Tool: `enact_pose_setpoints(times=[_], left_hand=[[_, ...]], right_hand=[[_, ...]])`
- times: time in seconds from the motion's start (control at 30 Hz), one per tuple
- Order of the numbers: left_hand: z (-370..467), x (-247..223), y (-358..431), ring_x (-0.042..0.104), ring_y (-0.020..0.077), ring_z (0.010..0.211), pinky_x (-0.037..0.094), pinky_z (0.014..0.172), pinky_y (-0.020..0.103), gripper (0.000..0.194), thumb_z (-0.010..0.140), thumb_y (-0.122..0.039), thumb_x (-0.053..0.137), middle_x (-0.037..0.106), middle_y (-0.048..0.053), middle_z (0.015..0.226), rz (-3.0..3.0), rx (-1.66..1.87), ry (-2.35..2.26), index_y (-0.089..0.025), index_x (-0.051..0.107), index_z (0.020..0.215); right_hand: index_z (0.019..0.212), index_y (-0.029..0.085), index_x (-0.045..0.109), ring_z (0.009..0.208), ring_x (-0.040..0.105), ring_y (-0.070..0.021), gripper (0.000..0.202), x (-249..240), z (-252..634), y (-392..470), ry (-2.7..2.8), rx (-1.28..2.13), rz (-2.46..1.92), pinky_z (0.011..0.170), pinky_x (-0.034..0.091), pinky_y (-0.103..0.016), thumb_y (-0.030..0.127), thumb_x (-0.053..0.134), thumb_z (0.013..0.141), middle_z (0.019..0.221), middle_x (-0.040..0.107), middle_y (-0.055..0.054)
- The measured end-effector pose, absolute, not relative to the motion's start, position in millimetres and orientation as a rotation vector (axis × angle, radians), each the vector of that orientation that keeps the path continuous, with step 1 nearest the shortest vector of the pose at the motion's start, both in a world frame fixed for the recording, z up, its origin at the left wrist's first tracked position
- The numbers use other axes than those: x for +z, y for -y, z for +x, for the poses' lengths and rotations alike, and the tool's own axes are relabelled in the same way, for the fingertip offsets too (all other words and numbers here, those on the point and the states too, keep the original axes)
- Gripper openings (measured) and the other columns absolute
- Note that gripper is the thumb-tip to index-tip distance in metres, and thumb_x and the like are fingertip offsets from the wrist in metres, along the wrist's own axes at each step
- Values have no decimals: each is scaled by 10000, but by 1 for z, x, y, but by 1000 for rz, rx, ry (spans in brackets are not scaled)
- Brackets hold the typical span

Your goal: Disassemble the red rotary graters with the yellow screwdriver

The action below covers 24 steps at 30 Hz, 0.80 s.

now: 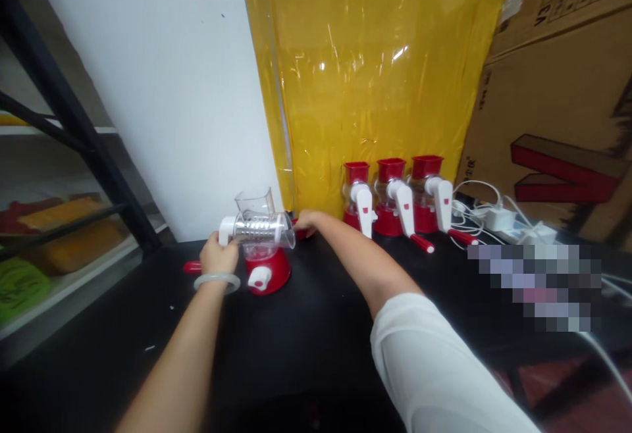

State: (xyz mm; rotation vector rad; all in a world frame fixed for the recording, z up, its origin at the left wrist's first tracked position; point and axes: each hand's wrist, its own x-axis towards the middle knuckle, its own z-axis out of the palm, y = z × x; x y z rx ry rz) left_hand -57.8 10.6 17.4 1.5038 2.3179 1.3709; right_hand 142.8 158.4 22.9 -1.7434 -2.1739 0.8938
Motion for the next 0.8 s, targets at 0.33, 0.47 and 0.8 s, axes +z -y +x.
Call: enact_pose_setpoints(times=[0.33,0.47,0.8], left_hand=[[-58,18,-11,684,331,1002,517,873,406,162,835,-350,616,748,118,994,1504,1363,-2328,-219,646,924],[-58,17,-11,684,335,1008,513,869,404,165,845,-352,602,747,123,995,1518,1352,-2321,-215,648,926],[-58,17,-10,680,291,998,497,846,344,123,853,-271,581,743,92,993,1540,1373,-2256,-213,636,947]], right_hand=[[1278,196,613,1102,645,-233,357,17,150,-167,2328,597,-1662,912,563,-437,365,625,964,1302,623,-94],[1279,189,612,1100,647,-238,365,10,141,-165,2348,511,-1575,909,564,-440,367,629,961,1297,626,-93],[1175,158,638,1101,642,-231,291,39,166,-126,2032,426,-1336,967,514,-423,373,534,1008,1211,668,-127]])
